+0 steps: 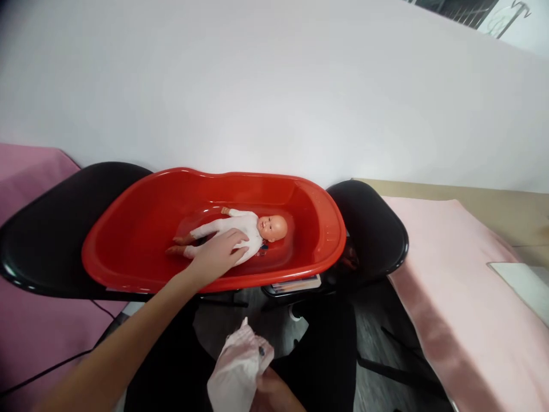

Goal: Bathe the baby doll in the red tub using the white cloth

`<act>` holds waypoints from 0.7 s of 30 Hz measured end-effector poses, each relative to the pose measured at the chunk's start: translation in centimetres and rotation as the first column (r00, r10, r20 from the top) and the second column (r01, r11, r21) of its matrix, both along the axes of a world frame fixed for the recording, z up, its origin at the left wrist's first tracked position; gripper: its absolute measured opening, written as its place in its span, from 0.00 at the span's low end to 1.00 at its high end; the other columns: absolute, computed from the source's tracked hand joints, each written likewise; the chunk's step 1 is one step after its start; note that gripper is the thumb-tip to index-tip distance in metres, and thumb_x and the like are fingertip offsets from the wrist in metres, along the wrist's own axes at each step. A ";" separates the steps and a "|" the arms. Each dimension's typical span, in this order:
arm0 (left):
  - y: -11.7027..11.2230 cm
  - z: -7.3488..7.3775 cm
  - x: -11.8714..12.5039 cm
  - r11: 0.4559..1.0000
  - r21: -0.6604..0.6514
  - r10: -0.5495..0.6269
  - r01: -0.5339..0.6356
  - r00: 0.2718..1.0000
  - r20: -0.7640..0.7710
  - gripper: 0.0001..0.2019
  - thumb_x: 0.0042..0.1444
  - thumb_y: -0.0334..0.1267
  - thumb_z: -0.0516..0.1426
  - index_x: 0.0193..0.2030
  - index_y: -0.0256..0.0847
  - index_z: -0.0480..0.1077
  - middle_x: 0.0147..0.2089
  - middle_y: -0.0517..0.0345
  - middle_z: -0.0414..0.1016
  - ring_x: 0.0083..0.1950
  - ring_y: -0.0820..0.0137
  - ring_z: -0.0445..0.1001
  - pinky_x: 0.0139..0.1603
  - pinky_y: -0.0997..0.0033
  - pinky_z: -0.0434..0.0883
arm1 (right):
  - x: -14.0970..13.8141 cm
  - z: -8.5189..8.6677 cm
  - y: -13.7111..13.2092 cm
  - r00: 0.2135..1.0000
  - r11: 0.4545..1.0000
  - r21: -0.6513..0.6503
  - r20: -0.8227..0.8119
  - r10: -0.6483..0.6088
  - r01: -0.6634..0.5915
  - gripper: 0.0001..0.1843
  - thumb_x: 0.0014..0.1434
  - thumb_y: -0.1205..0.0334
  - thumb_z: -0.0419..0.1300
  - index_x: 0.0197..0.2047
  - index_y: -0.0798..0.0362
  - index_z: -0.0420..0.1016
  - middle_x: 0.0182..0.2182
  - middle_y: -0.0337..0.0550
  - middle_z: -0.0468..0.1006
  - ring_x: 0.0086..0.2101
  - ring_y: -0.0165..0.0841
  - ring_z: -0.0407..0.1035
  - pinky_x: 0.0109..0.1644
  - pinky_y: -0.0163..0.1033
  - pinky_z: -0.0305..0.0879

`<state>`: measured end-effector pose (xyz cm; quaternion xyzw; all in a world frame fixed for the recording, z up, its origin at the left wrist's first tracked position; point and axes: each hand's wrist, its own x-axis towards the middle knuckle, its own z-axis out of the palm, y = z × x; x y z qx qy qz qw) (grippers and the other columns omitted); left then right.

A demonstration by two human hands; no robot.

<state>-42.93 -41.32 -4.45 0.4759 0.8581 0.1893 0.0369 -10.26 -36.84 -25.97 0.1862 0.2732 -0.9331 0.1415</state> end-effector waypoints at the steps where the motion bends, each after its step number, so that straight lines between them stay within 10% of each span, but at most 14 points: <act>1: 1.4 -0.2 -1.7 0.997 -0.081 0.005 -0.006 1.000 -0.011 0.12 0.72 0.36 0.56 0.54 0.36 0.80 0.55 0.44 0.82 0.55 0.54 0.81 0.62 0.57 0.73 | -0.8 0.2 0.1 1.000 1.000 -0.026 0.030 0.001 0.000 0.41 0.45 0.40 0.80 0.59 0.49 0.82 0.49 0.50 0.85 0.50 0.45 0.79 0.60 0.49 0.69; 6: 6.3 -5.6 -5.7 0.858 -0.499 0.094 -0.125 0.992 -0.087 0.28 0.65 0.42 0.65 0.69 0.32 0.74 0.69 0.29 0.72 0.66 0.41 0.74 0.67 0.43 0.71 | -4.3 0.9 2.0 0.995 0.998 -0.063 0.095 0.030 -0.024 0.37 0.44 0.51 0.83 0.56 0.53 0.83 0.48 0.51 0.86 0.49 0.45 0.81 0.60 0.49 0.70; 11: 7.1 -10.9 -6.5 0.790 -0.604 0.055 -0.104 0.993 -0.100 0.50 0.59 0.42 0.70 0.84 0.39 0.53 0.86 0.33 0.37 0.84 0.34 0.44 0.70 0.16 0.60 | -4.4 -1.1 4.1 0.988 0.997 0.023 0.138 -0.070 0.067 0.39 0.45 0.48 0.82 0.57 0.54 0.82 0.51 0.55 0.86 0.49 0.49 0.82 0.57 0.53 0.72; 16: 5.1 -14.5 -6.9 0.803 -0.591 -0.058 -0.073 0.978 -0.198 0.55 0.56 0.34 0.67 0.86 0.46 0.45 0.87 0.42 0.28 0.86 0.37 0.32 0.71 0.13 0.53 | -3.1 -3.9 3.4 0.981 0.990 0.039 0.132 -0.142 0.138 0.41 0.43 0.44 0.83 0.57 0.54 0.82 0.47 0.54 0.86 0.47 0.48 0.82 0.57 0.53 0.72; 21: 3.5 -17.0 -8.7 0.901 -0.430 -0.163 0.053 0.961 -0.222 0.43 0.63 0.23 0.55 0.82 0.62 0.58 0.87 0.52 0.40 0.86 0.40 0.39 0.78 0.19 0.42 | -1.8 -6.2 1.6 0.952 0.961 0.064 0.138 -0.274 0.267 0.38 0.41 0.46 0.83 0.53 0.54 0.83 0.45 0.55 0.86 0.49 0.53 0.81 0.63 0.59 0.68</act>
